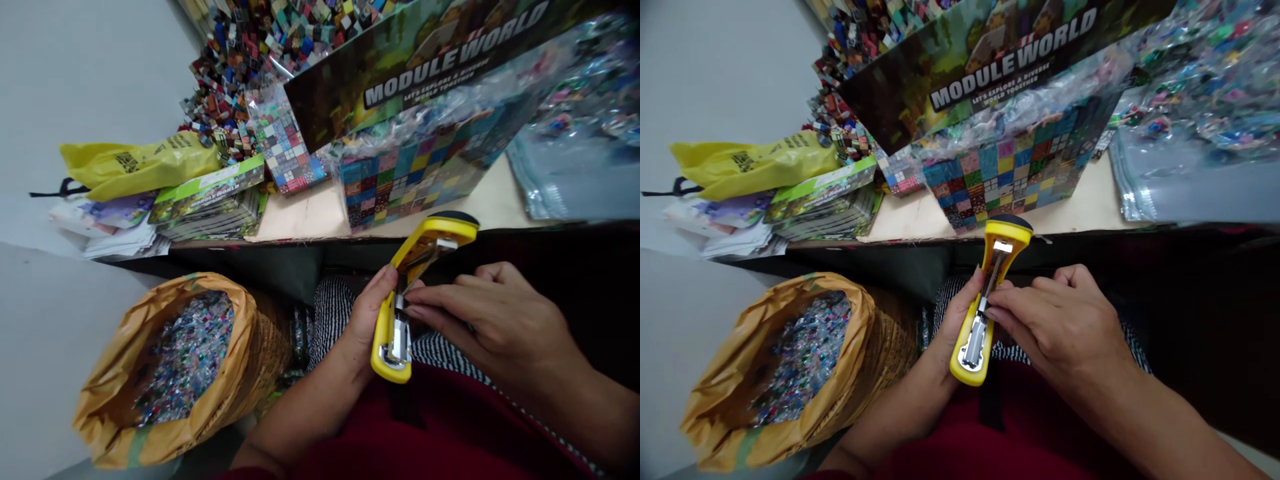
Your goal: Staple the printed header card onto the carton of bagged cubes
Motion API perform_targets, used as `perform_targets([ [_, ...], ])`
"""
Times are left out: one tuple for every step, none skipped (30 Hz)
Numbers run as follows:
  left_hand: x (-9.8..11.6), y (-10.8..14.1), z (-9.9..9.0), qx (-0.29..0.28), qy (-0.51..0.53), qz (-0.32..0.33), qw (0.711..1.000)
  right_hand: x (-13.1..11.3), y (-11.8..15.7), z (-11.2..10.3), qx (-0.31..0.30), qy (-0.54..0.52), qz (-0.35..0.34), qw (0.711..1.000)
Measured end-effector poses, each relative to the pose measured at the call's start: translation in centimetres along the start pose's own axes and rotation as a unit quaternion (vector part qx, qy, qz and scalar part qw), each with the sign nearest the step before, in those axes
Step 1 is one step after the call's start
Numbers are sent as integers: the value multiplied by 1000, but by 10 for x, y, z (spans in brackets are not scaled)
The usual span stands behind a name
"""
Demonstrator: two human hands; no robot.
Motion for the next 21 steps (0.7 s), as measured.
perform_targets([
  [1, -1, 0, 1, 3, 7, 1000, 1, -2, 0, -2, 1, 2, 1000],
  [2, -1, 0, 3, 3, 14, 1000, 1, -3, 1, -6, 3, 1, 1000],
  [3, -2, 0, 5, 0, 21, 1000, 0, -5, 1, -9, 7, -2, 1000],
  [3, -2, 0, 8, -6, 26, 1000, -1, -6, 2, -11, 10, -8, 1000],
  [3, -2, -1, 10, -11, 30, 999, -2, -7, 2, -12, 12, -15, 1000],
  [3, -2, -1, 12, -15, 31, 999, -3, -7, 2, -14, 12, -23, 1000],
  [3, -3, -2, 12, -18, 33, 999, -4, -7, 2, -17, 9, -28, 999],
  [3, -3, -3, 10, -20, 34, 999, -3, -7, 3, -21, 5, -30, 999],
  [3, -3, -3, 6, -20, 35, 999, -2, -6, 4, -27, 1, -29, 999],
  [3, -3, -4, 2, -18, 35, 999, -1, -4, 5, -33, -6, -26, 999],
  [4, -4, -4, -2, -16, 36, 999, 1, -3, 6, -37, -12, -21, 999],
  [5, -4, -5, -4, -13, 37, 999, 2, -1, 6, -39, -17, -16, 999],
  [5, -4, -5, -6, -12, 38, 999, 4, 0, 6, -39, -21, -10, 999],
  [7, -4, -5, -10, -11, 39, 999, 4, 0, 5, -37, -26, -7, 999],
  [8, -4, -5, -13, -11, 41, 999, 4, 0, 3, -33, -31, -4, 999],
  [9, -4, -4, -16, -12, 46, 999, 4, 0, 1, -30, -36, -3, 999],
  [11, -4, -3, -16, -14, 53, 998, 3, -1, 0, -28, -40, -4, 999],
  [12, -4, -3, -14, -16, 59, 998, 2, -2, -2, -26, -45, -6, 999],
  [14, -4, -3, -10, -19, 65, 998, 0, -3, -3, -24, -47, -9, 999],
  [15, -3, -3, -4, -21, 71, 997, -1, -4, -4, -21, -48, -12, 999],
  [15, -3, -4, 3, -24, 74, 997, -2, -4, -4, -19, -48, -13, 999],
])
Point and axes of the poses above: each hand's wrist, its own y-axis away from the middle knuckle, its own z-axis out of the palm, x = y × z, the point moved 10 cm from there along -y, towards the middle knuckle, and after that the axes turned 7 degrees about -y, right-handed, at the moved point
